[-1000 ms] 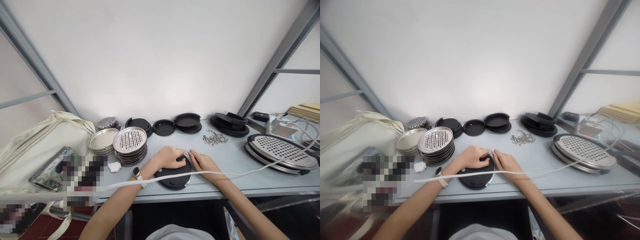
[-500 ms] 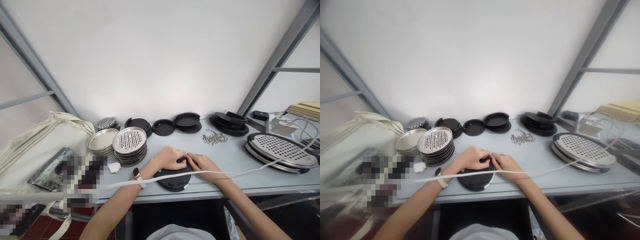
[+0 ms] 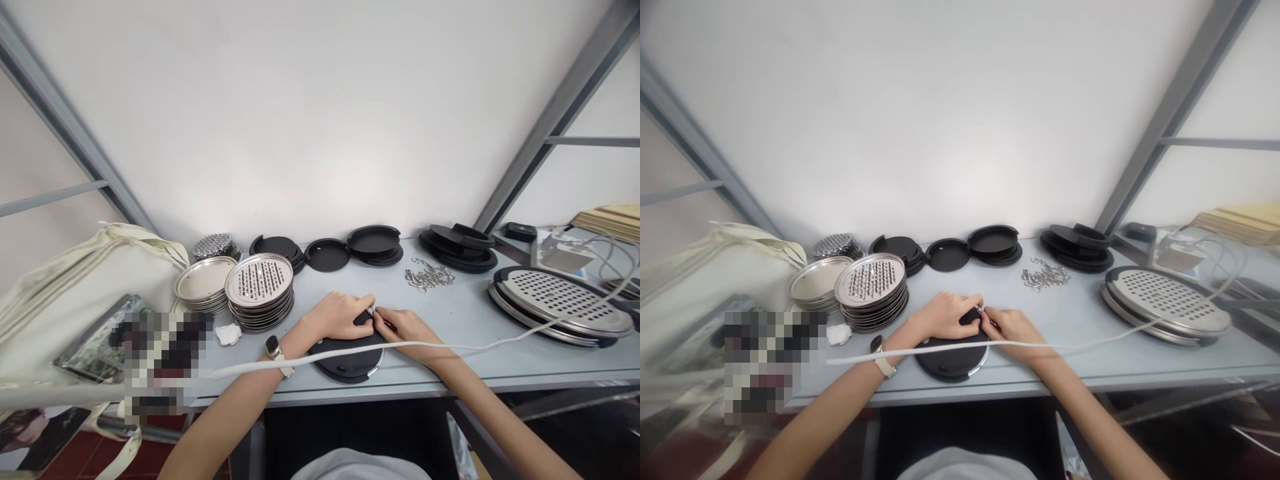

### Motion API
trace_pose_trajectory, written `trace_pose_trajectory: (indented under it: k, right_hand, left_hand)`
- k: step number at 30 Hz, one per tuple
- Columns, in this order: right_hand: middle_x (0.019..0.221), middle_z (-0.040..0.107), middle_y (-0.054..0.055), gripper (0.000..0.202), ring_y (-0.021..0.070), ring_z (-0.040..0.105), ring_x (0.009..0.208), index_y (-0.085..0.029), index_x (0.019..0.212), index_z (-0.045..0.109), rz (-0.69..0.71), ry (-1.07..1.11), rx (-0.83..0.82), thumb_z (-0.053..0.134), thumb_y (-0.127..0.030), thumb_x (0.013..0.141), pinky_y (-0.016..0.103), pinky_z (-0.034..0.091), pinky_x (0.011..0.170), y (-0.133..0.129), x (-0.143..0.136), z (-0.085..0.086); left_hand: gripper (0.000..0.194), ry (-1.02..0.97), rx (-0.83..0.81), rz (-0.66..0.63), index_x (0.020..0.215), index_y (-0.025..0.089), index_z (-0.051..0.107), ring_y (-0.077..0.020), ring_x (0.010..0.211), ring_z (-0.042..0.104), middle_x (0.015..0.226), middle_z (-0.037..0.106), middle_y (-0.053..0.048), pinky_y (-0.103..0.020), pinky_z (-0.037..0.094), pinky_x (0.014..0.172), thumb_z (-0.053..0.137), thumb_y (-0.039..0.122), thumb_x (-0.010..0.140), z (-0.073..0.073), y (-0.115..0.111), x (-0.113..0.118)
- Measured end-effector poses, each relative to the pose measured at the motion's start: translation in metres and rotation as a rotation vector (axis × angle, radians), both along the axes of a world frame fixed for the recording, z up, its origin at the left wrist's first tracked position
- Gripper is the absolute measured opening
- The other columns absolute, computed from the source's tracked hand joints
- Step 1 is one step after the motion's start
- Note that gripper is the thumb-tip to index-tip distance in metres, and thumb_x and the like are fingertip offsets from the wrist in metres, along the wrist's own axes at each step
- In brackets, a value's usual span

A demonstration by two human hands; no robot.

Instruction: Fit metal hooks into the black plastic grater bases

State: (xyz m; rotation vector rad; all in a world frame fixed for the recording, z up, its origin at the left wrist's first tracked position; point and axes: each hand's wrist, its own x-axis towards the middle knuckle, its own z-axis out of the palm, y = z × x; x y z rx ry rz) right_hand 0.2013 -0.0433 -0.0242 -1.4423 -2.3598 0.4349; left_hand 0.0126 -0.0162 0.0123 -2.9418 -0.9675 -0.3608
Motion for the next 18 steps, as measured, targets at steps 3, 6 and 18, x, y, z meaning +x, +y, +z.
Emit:
trace_pose_trajectory:
  k: [3, 6, 18]
  right_hand:
    - [0.063, 0.059, 0.002, 0.035, 0.0121, 0.05, 0.053, -0.019, 0.073, 0.052, 0.0, 0.002, 0.007, 0.029, -0.037, 0.092, 0.024, 0.031, 0.054, 0.0006, 0.0001, -0.0014]
    - [0.063, 0.059, 0.002, 0.034, 0.012, 0.05, 0.053, -0.019, 0.073, 0.052, -0.001, 0.002, 0.009, 0.029, -0.037, 0.091, 0.024, 0.031, 0.054, 0.0013, -0.0001, -0.0018]
    - [0.06, 0.056, 0.0, 0.033, 0.0114, 0.048, 0.051, -0.02, 0.07, 0.05, 0.003, 0.022, 0.011, 0.031, -0.036, 0.091, 0.023, 0.031, 0.053, -0.0001, 0.0006, -0.0022]
  left_hand:
    - [0.017, 0.0, -0.009, -0.014, 0.092, 0.02, 0.048, -0.0163, 0.061, 0.059, 0.075, 0.064, -0.002, -0.026, 0.033, 0.053, 0.044, 0.033, 0.083, -0.0017, 0.001, -0.0002]
    - [0.017, 0.002, -0.005, -0.025, 0.091, 0.02, 0.049, -0.016, 0.06, 0.059, 0.073, 0.063, -0.001, -0.026, 0.033, 0.053, 0.044, 0.033, 0.083, -0.0033, 0.002, -0.0001]
    - [0.017, -0.021, -0.002, -0.028, 0.086, 0.018, 0.05, -0.0144, 0.053, 0.054, 0.064, 0.06, -0.001, -0.026, 0.029, 0.05, 0.044, 0.034, 0.083, -0.0087, 0.0058, -0.0006]
